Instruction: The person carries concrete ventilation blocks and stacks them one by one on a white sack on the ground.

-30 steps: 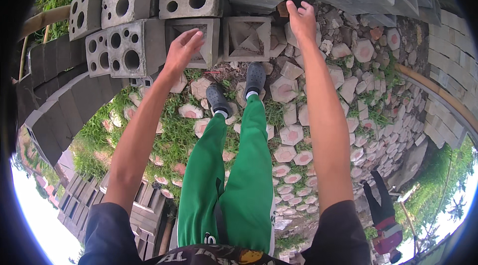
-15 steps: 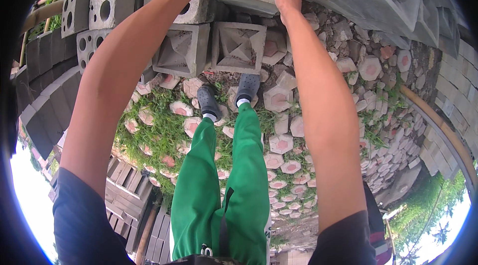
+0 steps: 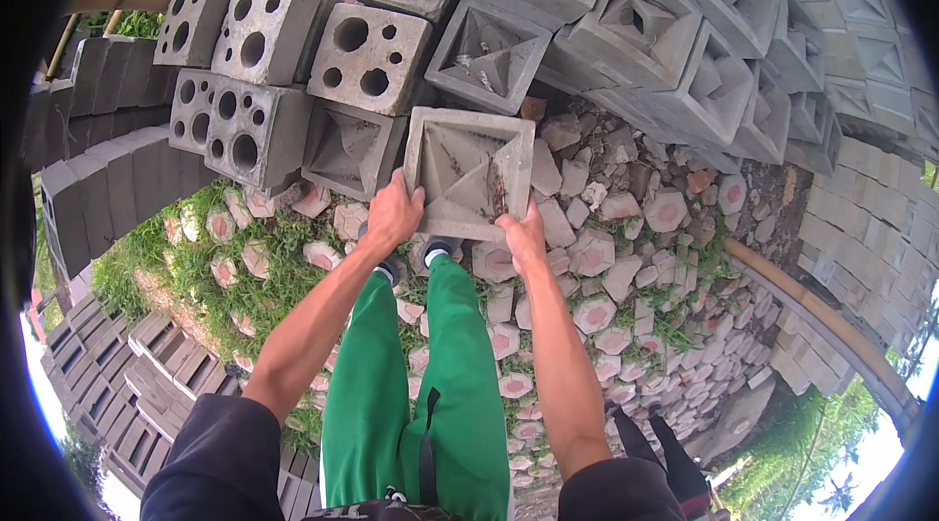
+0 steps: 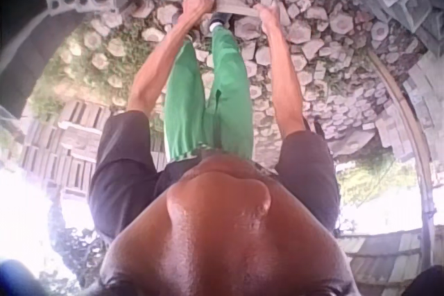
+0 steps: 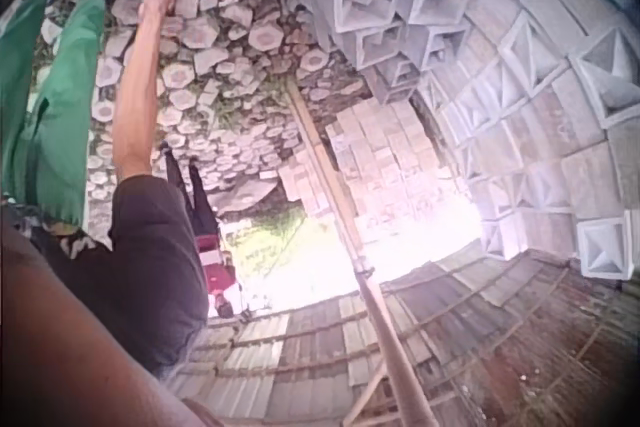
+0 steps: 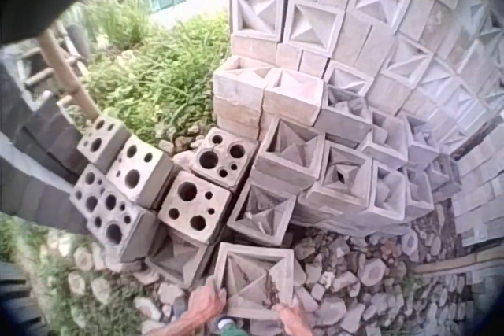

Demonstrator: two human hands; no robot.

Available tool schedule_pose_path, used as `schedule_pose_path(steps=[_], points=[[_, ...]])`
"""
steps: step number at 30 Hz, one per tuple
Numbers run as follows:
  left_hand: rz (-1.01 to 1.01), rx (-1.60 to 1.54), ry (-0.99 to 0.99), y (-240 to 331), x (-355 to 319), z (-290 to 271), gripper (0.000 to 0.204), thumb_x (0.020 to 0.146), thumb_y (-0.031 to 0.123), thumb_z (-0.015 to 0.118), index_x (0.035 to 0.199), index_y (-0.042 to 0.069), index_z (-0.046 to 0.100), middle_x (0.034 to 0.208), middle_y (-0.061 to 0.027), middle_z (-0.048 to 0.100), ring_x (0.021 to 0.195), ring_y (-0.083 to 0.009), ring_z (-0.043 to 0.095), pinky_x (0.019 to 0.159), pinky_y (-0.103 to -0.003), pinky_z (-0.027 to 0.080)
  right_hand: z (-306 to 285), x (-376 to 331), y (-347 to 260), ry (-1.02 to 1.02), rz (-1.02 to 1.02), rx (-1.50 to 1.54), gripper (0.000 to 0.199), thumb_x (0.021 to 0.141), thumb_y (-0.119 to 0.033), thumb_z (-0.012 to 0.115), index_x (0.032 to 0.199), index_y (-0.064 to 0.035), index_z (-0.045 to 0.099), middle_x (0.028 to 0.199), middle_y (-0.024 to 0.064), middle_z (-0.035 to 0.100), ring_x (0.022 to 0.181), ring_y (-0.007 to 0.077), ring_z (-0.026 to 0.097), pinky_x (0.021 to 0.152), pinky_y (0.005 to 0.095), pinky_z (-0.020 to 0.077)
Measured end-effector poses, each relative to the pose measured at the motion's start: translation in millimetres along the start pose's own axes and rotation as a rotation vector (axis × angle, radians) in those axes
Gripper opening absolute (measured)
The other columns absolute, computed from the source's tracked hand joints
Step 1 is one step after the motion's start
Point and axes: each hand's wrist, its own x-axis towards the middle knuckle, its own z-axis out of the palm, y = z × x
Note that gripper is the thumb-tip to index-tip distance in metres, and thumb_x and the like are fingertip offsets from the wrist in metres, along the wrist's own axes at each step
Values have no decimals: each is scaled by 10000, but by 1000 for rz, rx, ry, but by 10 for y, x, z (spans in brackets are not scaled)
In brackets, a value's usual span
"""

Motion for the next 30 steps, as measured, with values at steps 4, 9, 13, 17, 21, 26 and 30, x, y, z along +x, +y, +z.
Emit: schedule_pose_path(steps=[4, 9, 13, 17, 21, 26, 30], points=[[-199, -99, -73, -547, -1325, 25, 486, 857, 259, 552, 1222, -34, 420, 863, -317, 631, 829, -478, 612, 807, -530, 476, 45, -1152, 321, -61, 172, -120, 697, 673, 12, 574, 1351, 5, 408, 1188, 121, 584, 1075, 211, 557, 945, 312, 421], [-345, -122, -63, -1171, -2700, -201, 509, 852, 290, 566, 1234, -23, 443, 885, -309, 634, 847, -467, 614, 808, -524, 479, 367, -2373, 587, -144, 206, -218, 797, 668, 36, 533, 1434, -18, 320, 1285, 151, 531, 1166, 216, 516, 982, 298, 394], [-480, -224, 22, -1464, -3509, -372, 531, 842, 300, 577, 1245, -20, 449, 887, -305, 636, 844, -467, 615, 806, -519, 483, 629, -2904, 559, -276, 192, -328, 831, 664, 46, 550, 1451, -34, 295, 1338, 150, 490, 1198, 226, 495, 988, 300, 392], [-547, -427, 186, -1637, -4126, -530, 575, 822, 314, 579, 1283, -5, 447, 894, -300, 639, 839, -457, 620, 807, -506, 488, 940, -3103, 322, -454, 140, -496, 854, 660, 68, 559, 1460, -40, 279, 1344, 149, 487, 1192, 230, 500, 981, 298, 398], [-676, -637, 416, -1713, -4708, -683, 591, 808, 317, 594, 1309, 30, 471, 943, -281, 643, 892, -434, 621, 847, -478, 479, 1586, -3504, -163, -640, 87, -657, 856, 655, 95, 548, 1459, -42, 289, 1270, 121, 552, 1099, 192, 558, 907, 263, 437], [-636, -923, 930, -2037, -5358, -788, 591, 784, 363, 674, 1215, -29, 574, 1207, -242, 580, 1122, -335, 564, 974, -374, 422, 2340, -4074, -318, -930, -4, -780, 785, 664, 72, 537, 1420, -19, 350, 1208, 106, 583, 1060, 183, 572, 911, 274, 441], [-566, -1796, 1136, -2524, -5942, -773, 678, 897, 555, 496, 1226, -33, 568, 1248, -168, 582, 1154, -256, 549, 1021, -327, 366, 2761, -4614, -287, -1047, 35, -882, 702, 674, 81, 542, 1359, 0, 413, 1098, 108, 619, 957, 190, 595, 828, 291, 469]])
